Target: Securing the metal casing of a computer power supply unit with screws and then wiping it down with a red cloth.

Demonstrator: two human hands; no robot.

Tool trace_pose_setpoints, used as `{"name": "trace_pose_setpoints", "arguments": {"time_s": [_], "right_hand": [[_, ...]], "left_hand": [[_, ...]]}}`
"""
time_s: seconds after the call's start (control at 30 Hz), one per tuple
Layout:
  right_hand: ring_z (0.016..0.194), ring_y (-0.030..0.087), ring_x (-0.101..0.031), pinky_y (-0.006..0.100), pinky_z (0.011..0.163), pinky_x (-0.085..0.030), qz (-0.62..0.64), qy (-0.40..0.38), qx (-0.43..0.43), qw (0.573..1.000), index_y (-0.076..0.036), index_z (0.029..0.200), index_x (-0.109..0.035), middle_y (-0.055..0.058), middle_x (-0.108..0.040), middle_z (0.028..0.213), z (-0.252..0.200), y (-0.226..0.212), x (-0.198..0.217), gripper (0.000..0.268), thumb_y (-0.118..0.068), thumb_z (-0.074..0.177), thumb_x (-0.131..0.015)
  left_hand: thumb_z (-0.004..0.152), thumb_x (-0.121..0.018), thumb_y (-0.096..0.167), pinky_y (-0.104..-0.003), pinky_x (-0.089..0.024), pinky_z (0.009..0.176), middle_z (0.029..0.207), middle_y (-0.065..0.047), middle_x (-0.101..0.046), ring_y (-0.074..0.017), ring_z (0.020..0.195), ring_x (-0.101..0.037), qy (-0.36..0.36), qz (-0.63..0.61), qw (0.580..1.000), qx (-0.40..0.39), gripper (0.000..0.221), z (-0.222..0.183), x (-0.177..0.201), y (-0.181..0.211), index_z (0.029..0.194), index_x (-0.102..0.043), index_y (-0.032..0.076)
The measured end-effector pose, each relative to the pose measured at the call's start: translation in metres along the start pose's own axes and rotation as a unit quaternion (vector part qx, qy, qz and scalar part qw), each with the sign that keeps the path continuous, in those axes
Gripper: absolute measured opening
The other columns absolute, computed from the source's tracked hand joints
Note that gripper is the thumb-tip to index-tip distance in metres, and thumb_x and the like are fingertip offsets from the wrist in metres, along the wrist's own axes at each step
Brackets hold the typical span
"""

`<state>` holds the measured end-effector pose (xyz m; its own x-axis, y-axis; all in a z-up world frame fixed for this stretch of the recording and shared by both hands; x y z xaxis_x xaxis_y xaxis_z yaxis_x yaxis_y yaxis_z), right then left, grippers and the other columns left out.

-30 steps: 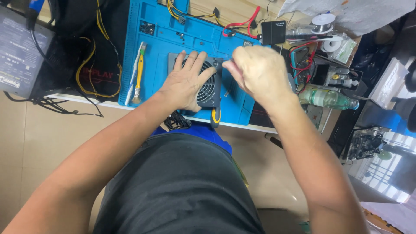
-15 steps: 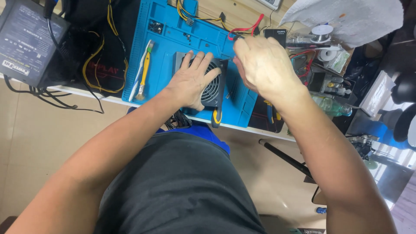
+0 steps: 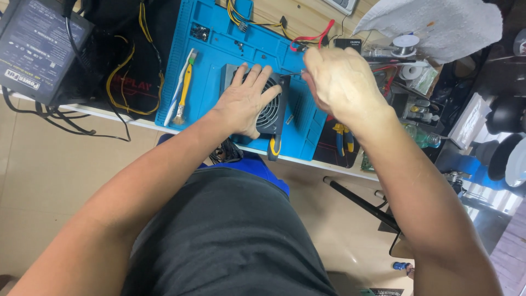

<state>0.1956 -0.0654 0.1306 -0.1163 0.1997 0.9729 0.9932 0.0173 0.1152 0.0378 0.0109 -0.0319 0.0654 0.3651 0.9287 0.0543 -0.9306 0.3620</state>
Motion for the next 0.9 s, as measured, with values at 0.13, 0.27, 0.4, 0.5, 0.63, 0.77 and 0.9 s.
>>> {"name": "trace_pose_setpoints", "arguments": {"time_s": [0.13, 0.27, 0.4, 0.5, 0.63, 0.77, 0.9], "right_hand": [[0.042, 0.025, -0.063, 0.037, 0.04, -0.043, -0.218, 0.0, -0.028, 0.976, -0.022, 0.09, -0.064, -0.002, -0.057, 0.052, -0.003, 0.003, -0.003, 0.06, -0.066, 0.129, -0.054], [0.065, 0.033, -0.063, 0.048, 0.068, -0.053, -0.05, 0.009, 0.0, 0.999, -0.01, 0.101, -0.059, 0.005, -0.063, 0.076, -0.001, 0.001, -0.001, 0.028, -0.031, 0.117, -0.066], [0.058, 0.025, -0.071, 0.037, 0.06, -0.054, -0.196, 0.023, -0.007, 0.98, -0.022, 0.093, -0.063, -0.004, -0.068, 0.068, -0.004, 0.002, -0.013, 0.049, -0.058, 0.126, -0.059], [0.079, 0.041, -0.065, 0.054, 0.07, -0.05, 0.029, -0.002, 0.011, 0.999, -0.006, 0.108, -0.059, 0.012, -0.067, 0.094, 0.004, -0.006, 0.01, 0.017, -0.019, 0.108, -0.069], [0.05, 0.021, -0.065, 0.034, 0.046, -0.046, -0.228, 0.02, -0.024, 0.973, -0.022, 0.094, -0.064, -0.007, -0.062, 0.062, -0.002, 0.0, -0.011, 0.049, -0.056, 0.128, -0.055], [0.075, 0.034, -0.071, 0.047, 0.07, -0.054, -0.101, -0.016, -0.008, 0.995, -0.011, 0.113, -0.065, 0.009, -0.073, 0.09, 0.001, 0.0, -0.004, 0.035, -0.046, 0.115, -0.064], [0.045, 0.026, -0.068, 0.037, 0.041, -0.047, -0.197, -0.053, -0.052, 0.978, -0.022, 0.091, -0.072, -0.001, -0.065, 0.056, -0.004, 0.011, -0.02, 0.059, -0.062, 0.129, -0.05]], "left_hand": [[0.038, -0.106, 0.07, -0.07, -0.019, 0.129, 0.174, -0.031, -0.027, -0.0543, 0.159, -0.028, -0.01, -0.003, 1.0, 0.002, 0.15, 0.001, 0.0, -0.001, 0.165, -0.041, 0.02], [0.039, -0.104, 0.071, -0.071, -0.02, 0.129, 0.173, -0.032, -0.028, -0.0539, 0.159, -0.03, -0.001, 0.007, 1.0, -0.001, 0.15, 0.001, -0.002, -0.002, 0.166, -0.041, 0.02], [0.038, -0.104, 0.071, -0.071, -0.021, 0.129, 0.173, -0.031, -0.029, -0.0538, 0.158, -0.03, 0.007, 0.007, 1.0, -0.002, 0.15, 0.0, -0.004, -0.001, 0.165, -0.043, 0.019], [0.04, -0.105, 0.071, -0.07, -0.019, 0.13, 0.174, -0.031, -0.027, -0.0541, 0.16, -0.028, -0.012, 0.001, 1.0, 0.004, 0.149, 0.0, -0.002, 0.0, 0.165, -0.042, 0.021], [0.039, -0.105, 0.07, -0.071, -0.02, 0.129, 0.174, -0.032, -0.028, -0.0546, 0.159, -0.029, -0.001, -0.002, 1.0, -0.001, 0.149, 0.0, -0.004, -0.002, 0.165, -0.042, 0.02], [0.038, -0.103, 0.071, -0.071, -0.021, 0.129, 0.172, -0.032, -0.03, -0.0544, 0.157, -0.031, 0.018, 0.007, 1.0, -0.007, 0.15, -0.001, -0.003, 0.0, 0.165, -0.043, 0.019], [0.039, -0.102, 0.072, -0.07, -0.021, 0.129, 0.172, -0.032, -0.029, -0.0538, 0.157, -0.031, 0.003, 0.014, 1.0, -0.002, 0.148, 0.0, -0.001, 0.0, 0.164, -0.043, 0.021]]}}
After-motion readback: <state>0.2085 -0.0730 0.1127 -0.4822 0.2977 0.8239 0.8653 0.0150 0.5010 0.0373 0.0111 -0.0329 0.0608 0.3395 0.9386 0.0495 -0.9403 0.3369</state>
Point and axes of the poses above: each hand's wrist, its own z-axis towards the middle knuckle, its own x-axis out of the back of the hand, y = z × x, the point moved 4 cm from there along z, towards the middle knuckle
